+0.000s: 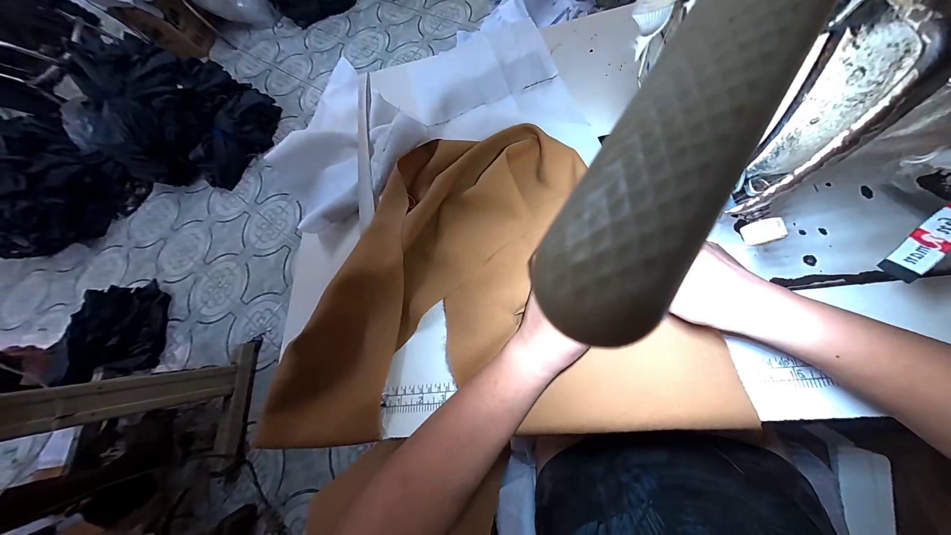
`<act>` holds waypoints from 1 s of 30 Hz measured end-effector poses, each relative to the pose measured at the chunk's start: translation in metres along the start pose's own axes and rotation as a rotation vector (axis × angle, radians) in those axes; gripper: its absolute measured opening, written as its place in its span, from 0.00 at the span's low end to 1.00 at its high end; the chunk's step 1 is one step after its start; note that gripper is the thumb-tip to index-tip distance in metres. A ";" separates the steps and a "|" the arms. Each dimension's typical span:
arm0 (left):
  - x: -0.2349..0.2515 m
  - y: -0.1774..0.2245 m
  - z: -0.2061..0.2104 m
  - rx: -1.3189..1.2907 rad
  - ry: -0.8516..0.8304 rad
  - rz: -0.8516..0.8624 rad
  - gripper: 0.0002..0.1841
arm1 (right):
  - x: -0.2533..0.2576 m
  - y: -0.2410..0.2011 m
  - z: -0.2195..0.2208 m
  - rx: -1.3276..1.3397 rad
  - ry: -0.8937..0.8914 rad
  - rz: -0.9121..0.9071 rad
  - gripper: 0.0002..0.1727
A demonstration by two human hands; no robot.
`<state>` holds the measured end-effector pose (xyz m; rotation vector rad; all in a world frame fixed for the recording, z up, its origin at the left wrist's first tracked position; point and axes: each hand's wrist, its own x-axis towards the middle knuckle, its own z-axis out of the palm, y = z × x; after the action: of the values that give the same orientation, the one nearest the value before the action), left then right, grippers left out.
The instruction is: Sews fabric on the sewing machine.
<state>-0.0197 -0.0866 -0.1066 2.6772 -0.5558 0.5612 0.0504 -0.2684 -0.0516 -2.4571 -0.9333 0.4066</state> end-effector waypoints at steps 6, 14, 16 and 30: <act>0.000 0.001 0.001 0.008 0.000 -0.001 0.09 | -0.006 0.005 -0.002 0.084 -0.006 0.003 0.19; 0.003 0.002 -0.003 0.028 -0.039 0.040 0.10 | -0.015 0.055 -0.026 0.134 0.349 0.013 0.07; 0.001 -0.001 -0.001 0.031 -0.024 0.034 0.11 | -0.017 0.051 -0.009 0.123 0.366 -0.086 0.05; 0.007 0.010 -0.018 0.009 -0.085 0.004 0.13 | -0.017 0.034 0.003 -0.027 0.138 -0.145 0.17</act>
<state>-0.0236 -0.0906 -0.0855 2.7194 -0.5832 0.4532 0.0550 -0.3011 -0.0706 -2.3875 -1.0557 0.1739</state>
